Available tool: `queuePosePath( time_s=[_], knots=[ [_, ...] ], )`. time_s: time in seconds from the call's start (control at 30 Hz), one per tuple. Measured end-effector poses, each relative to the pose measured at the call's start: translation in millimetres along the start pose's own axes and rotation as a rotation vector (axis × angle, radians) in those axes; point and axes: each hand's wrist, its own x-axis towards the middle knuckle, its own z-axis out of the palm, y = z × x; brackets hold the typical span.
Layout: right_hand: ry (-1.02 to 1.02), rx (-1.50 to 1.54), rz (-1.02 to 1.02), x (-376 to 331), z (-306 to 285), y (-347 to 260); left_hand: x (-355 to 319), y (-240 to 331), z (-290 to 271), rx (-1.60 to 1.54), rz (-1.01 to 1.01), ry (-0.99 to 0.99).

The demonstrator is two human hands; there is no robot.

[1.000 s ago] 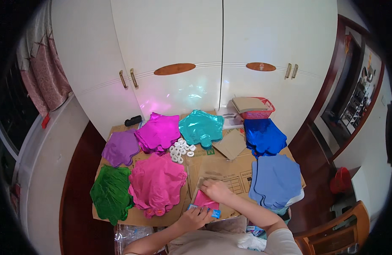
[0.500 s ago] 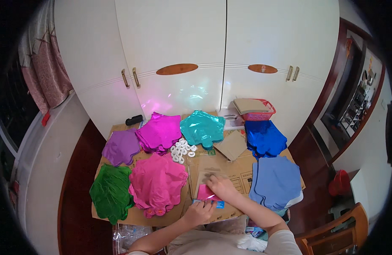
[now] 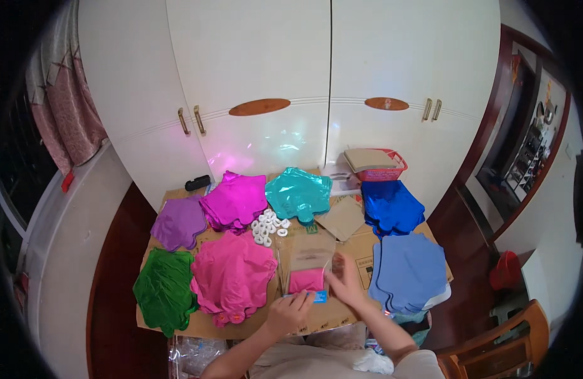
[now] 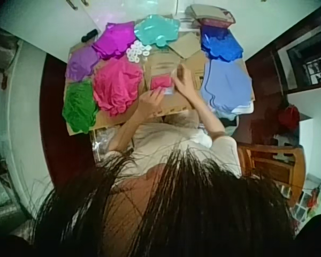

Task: Folding various colored fabric items and placing them into individual plastic packages.

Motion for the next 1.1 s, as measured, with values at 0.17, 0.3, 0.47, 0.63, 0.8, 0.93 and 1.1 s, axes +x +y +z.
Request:
queuePosePath(
  time_s=[0.17,0.3,0.47,0.63,0.8,0.93,1.1],
  knots=[
    [-0.061,1.109,0.628,-41.9,6.8,35.5,9.9,7.5,-6.4,-0.049,-0.095,0.104],
    [-0.538,1.747,0.359,-84.3,33.2,130.2,21.3,8.9,-4.6,-0.081,-0.079,0.121],
    [-0.126,1.067,0.375,-81.9,48.7,16.6,21.1,1.7,-12.1,0.021,-0.101,0.121],
    [-0.038,1.034,0.464,-78.4,36.2,17.5,23.9,-2.1,-12.0,0.096,-0.014,0.106],
    [-0.090,0.818,0.571,-49.9,16.8,-9.5,15.1,-3.2,-9.1,0.141,0.011,0.047],
    [-0.136,0.752,0.557,-44.3,5.3,-0.1,10.7,-8.8,-4.6,0.036,-0.015,0.013],
    [-0.107,0.813,0.508,-46.5,1.2,-3.3,1.1,-7.4,-9.9,-0.605,-0.767,0.299]
  ],
)
